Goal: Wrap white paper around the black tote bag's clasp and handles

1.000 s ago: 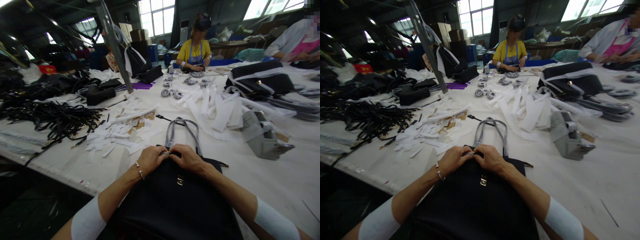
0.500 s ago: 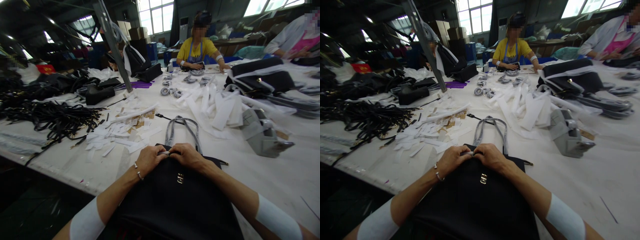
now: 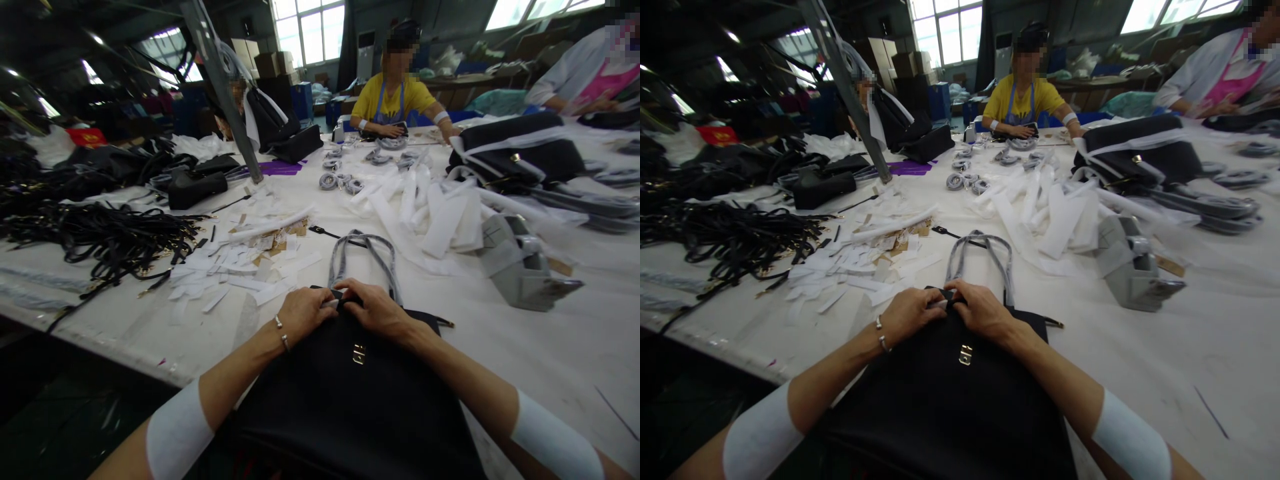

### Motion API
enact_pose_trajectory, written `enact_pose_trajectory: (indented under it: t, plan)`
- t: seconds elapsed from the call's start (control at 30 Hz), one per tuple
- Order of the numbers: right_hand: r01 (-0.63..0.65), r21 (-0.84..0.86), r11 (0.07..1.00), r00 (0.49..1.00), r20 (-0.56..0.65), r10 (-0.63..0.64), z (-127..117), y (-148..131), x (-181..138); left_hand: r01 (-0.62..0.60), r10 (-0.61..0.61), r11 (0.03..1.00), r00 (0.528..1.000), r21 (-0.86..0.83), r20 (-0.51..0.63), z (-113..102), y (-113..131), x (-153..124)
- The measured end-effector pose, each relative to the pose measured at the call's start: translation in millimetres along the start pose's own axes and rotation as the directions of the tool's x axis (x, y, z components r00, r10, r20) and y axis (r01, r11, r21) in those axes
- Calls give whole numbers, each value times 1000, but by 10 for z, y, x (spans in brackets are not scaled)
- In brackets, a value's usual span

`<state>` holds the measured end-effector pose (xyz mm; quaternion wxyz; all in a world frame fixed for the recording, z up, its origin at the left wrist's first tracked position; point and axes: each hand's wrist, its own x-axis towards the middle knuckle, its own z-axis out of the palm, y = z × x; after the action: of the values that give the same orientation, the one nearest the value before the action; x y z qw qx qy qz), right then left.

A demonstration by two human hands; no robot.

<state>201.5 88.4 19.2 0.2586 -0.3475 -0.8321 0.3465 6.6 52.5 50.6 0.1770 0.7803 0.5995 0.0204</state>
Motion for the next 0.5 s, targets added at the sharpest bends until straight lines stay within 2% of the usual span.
enact_pose_trajectory:
  t: [0.13,0.33,0.5]
  plan:
    - [-60,52,997,995,-73,64,-49,14,-1,3,-2,998,1000,65,-20,0,-15,5]
    - [-10,27,1000,998,-61,11,-52,47,2,-7,6,996,1000,88,10,-3,-32,-29]
    - [-15,28,999,998,-52,17,-22,23,15,19,-21,998,1000,66,23,-31,-7,-34]
